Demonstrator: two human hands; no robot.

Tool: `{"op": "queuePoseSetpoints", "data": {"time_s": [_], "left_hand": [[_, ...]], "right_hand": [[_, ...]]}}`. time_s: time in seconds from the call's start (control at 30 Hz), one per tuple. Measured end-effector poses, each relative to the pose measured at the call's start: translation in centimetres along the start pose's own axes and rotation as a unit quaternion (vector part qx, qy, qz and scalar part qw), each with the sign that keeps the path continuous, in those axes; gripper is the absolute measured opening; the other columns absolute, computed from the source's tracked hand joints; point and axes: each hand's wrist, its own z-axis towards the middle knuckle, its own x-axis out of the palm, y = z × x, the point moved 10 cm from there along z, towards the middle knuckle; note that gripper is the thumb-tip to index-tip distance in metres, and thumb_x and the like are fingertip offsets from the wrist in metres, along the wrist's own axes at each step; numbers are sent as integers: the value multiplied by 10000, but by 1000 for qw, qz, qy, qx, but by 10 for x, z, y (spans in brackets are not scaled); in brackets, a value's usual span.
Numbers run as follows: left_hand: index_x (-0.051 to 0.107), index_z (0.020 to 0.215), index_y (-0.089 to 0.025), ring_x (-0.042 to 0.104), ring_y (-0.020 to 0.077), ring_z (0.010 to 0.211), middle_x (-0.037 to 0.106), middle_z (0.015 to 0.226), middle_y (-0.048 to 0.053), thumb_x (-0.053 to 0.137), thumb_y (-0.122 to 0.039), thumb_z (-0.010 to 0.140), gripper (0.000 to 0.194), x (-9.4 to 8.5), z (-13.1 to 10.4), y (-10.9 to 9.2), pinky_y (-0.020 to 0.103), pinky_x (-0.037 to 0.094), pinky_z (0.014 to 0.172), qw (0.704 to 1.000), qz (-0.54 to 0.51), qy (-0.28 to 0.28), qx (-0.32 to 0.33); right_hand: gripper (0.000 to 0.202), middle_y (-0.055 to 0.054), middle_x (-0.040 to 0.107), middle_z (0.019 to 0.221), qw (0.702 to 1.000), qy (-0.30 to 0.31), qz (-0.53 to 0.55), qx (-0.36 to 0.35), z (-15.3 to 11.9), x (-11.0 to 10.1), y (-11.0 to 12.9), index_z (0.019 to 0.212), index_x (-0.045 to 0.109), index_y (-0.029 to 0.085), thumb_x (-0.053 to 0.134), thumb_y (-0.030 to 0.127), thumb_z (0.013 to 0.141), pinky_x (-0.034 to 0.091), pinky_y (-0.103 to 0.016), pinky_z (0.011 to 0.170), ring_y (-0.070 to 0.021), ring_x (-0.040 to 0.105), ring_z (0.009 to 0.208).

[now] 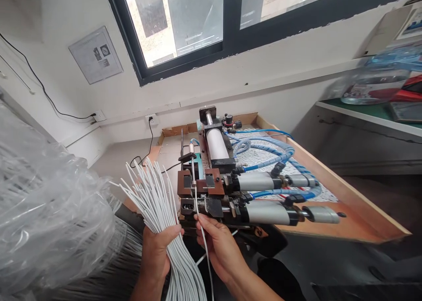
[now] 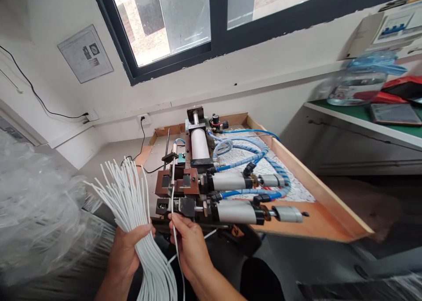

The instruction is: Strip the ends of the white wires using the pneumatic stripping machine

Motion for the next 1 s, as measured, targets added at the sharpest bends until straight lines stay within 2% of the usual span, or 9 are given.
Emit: {"op": "queuePoseSetpoints", "data": {"time_s": [0.13, 0.2, 0.27, 0.33, 0.43, 0.57, 0.67, 0.77, 1.0], "left_hand": [[619, 624, -132, 532, 114, 466, 607, 536, -22, 670, -56, 461, 187, 0, -5, 4, 246, 440, 491, 1000, 21, -3, 1], [619, 646, -133, 539, 123, 478, 612, 548, -19, 659, -47, 469, 201, -2, -10, 8, 255, 443, 504, 1000, 29, -5, 0], [622, 672, -135, 553, 141, 508, 628, 576, -9, 643, -42, 488, 207, 2, -15, 13, 271, 451, 525, 999, 31, 17, 2], [630, 702, -134, 571, 159, 561, 651, 628, 4, 627, -33, 506, 221, 9, -20, 15, 286, 460, 567, 998, 32, 52, 9], [642, 752, -134, 590, 177, 653, 677, 707, 17, 613, -18, 515, 266, 14, -27, 19, 298, 460, 647, 997, 26, 78, 10], [637, 674, -138, 571, 152, 575, 653, 601, -2, 631, -44, 514, 185, 3, -26, 28, 272, 446, 594, 998, 20, 52, -10], [627, 606, -134, 549, 145, 506, 620, 526, -8, 648, -83, 513, 108, -10, -22, 34, 267, 430, 534, 999, 31, 23, -24], [634, 608, -136, 560, 158, 511, 627, 530, -2, 653, -97, 510, 107, -17, -21, 38, 280, 433, 539, 999, 27, 8, -37], [641, 587, -137, 564, 164, 510, 632, 521, -1, 650, -94, 513, 87, -15, -23, 38, 284, 435, 544, 999, 26, 11, -44]], "right_hand": [[262, 23, 497, 508, 999, 21, 23, 27, -2, 6, -8, 631, 656, 104, 761, 309, 507, 289, -174, 422, -50, 382, 451], [278, 55, 410, 471, 998, 52, 19, 42, -6, 13, -12, 661, 649, 106, 738, 342, 545, 248, -164, 401, -37, 320, 429], [294, 82, 315, 450, 995, 90, -11, 48, -12, 20, -15, 692, 646, 108, 714, 370, 578, 183, -159, 380, -30, 242, 412], [291, 87, 283, 450, 992, 110, -59, 31, -17, 24, -14, 670, 636, 109, 706, 380, 589, 136, -165, 377, -29, 195, 414], [274, 65, 347, 478, 988, 104, -115, -26, -20, 22, -6, 634, 623, 111, 691, 375, 611, 127, -178, 387, -30, 202, 427], [260, 34, 427, 502, 983, 71, -152, -77, -21, 7, 2, 609, 608, 115, 668, 365, 641, 129, -193, 396, -39, 246, 435], [295, 51, 382, 443, 982, 58, -170, -60, -22, -5, -5, 534, 572, 116, 669, 376, 636, 112, -203, 402, -35, 230, 413], [335, 73, 314, 399, 982, 62, -178, -32, -26, -10, -14, 493, 549, 119, 668, 403, 624, 93, -210, 405, -32, 197, 395], [352, 101, 224, 379, 980, 75, -186, -14, -22, -3, -14, 462, 508, 132, 674, 411, 598, 57, -217, 399, -31, 121, 383]]}}
